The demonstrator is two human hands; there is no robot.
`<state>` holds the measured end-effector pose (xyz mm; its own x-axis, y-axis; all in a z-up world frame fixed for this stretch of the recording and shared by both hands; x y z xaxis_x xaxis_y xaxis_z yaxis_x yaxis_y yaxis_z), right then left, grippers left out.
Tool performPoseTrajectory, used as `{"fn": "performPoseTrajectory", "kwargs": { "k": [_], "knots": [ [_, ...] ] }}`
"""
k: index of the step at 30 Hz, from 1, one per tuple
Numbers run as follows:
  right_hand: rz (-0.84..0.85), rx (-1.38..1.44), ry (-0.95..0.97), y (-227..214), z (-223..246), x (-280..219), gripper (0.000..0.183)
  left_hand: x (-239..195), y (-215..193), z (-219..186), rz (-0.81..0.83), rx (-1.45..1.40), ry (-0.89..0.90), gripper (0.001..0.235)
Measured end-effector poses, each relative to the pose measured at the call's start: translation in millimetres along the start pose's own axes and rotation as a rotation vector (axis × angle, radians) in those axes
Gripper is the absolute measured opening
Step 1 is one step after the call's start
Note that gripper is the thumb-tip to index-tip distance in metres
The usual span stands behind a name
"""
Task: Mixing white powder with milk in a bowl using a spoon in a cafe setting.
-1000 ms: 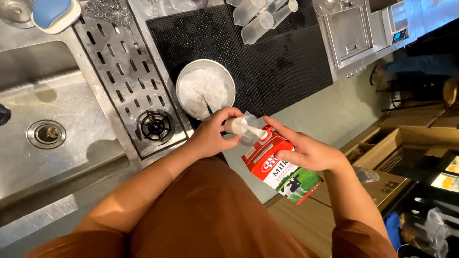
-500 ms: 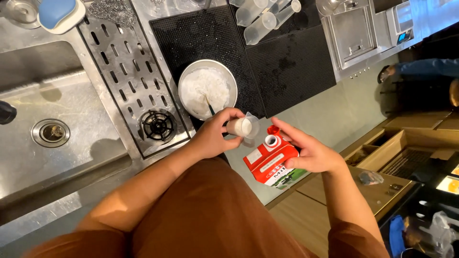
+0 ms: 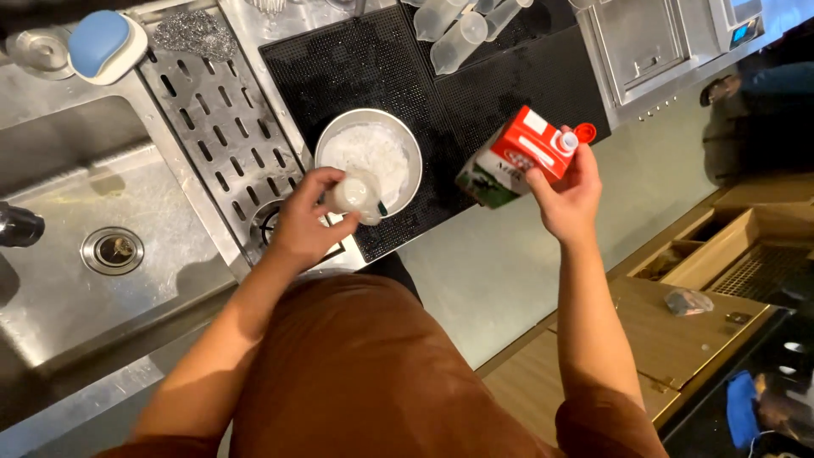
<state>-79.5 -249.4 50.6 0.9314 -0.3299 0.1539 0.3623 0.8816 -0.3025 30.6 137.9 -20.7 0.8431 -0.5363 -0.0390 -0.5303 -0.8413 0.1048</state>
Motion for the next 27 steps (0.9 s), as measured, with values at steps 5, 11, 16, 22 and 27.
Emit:
{"fn": "performPoseTrajectory", "kwargs": {
  "k": [5, 11, 16, 22, 27],
  "knots": [
    [-0.198, -0.034, -0.047, 9, -69, 35, 0.053, 0, -47, -10, -0.134, 0.374, 0.007, 0.054],
    [-0.473, -0.070, -0.137, -2, -137, 41, 0.051, 20, -56, -15, -0.113, 0.611, 0.049, 0.050],
    [-0.465, -0.015, -0.120, 2, -128, 29, 0.061, 48, -48, -12, -0.040, 0.689, 0.136, 0.049],
    [-0.393, -0.059, -0.010, -2, -123, 8, 0.079, 80, -25, -15, 0.046, 0.829, 0.157, 0.054],
    [-0.402, -0.269, 0.038, 7, -116, -24, 0.097, 92, 0, -13, 0.096, 0.913, 0.132, 0.051]
  ]
}}
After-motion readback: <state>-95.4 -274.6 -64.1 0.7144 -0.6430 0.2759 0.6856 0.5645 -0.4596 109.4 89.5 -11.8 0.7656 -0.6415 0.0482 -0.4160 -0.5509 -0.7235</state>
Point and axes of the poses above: each hand's wrist, its own x-axis towards the middle knuckle, its own y-axis out of the palm, z = x × y, the point moved 4 cm from there along x, towards the middle knuckle, and after that the axes turned 3 degrees about -x, right-handed, at the moved point
